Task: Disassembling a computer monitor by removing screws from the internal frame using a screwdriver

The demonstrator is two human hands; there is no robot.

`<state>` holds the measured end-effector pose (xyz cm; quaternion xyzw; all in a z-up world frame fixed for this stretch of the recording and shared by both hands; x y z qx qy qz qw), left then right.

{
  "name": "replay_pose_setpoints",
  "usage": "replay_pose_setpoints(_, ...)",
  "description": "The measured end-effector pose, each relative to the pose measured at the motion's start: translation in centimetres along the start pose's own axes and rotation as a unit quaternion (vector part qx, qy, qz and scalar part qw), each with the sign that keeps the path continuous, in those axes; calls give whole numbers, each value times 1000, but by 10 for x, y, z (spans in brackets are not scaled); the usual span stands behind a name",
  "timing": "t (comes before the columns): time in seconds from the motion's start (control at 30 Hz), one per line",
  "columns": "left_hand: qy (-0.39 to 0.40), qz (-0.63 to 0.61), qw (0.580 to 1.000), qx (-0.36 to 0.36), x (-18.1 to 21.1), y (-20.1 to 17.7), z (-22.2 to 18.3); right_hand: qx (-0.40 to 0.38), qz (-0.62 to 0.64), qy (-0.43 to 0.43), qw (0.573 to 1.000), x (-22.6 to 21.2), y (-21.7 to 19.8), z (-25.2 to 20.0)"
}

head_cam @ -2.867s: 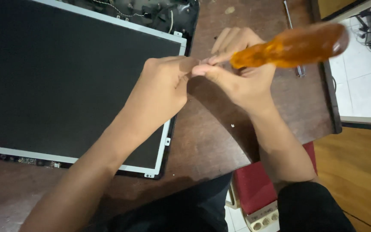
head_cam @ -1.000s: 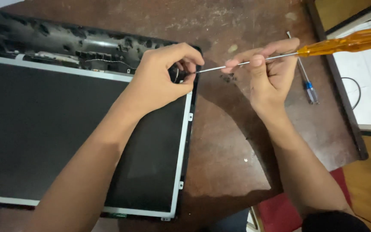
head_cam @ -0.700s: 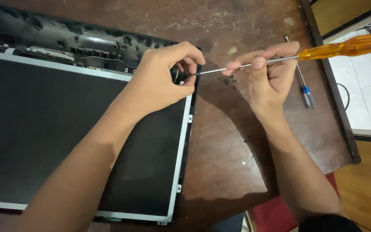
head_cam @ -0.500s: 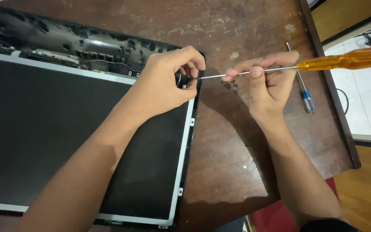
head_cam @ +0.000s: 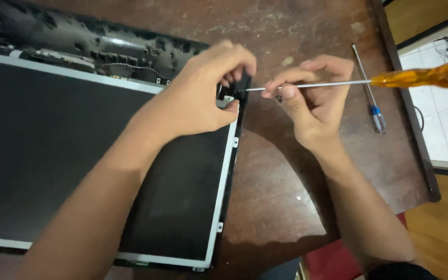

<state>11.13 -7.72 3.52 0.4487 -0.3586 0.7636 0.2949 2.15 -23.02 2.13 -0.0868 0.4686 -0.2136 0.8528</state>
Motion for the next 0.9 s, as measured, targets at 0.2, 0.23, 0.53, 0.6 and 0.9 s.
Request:
replay_pose_setpoints(0.2,37,-17,999,23,-3,-10,-2,0,17,7,1000,2,-3,3)
replay_pose_setpoints(0.23,38,-11,999,20,-5,-10,-2,-1,4,19,1000,2,-3,3)
replay_pose_setpoints(0.53,38,-10,999,14,-14,-6,3,-10,-26,43,999,1,4,8)
replay_pose_setpoints(0.6,38,-9,999,17,-16,-7,3,-9,-30,67,997,1,3,15)
replay_pose_setpoints(0.9,24,-21,999,24,-26,-9,4,-209,-96,-30,973,-23,14,60)
Point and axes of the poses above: each hand's wrist, its own z-axis towards the middle knuckle, its own y-axis out of the palm, x = y × z, the point moved 6 cm from there along z, towards the middle knuckle, and after that the axes turned 14 degrees about -z, right-handed, at the moved point
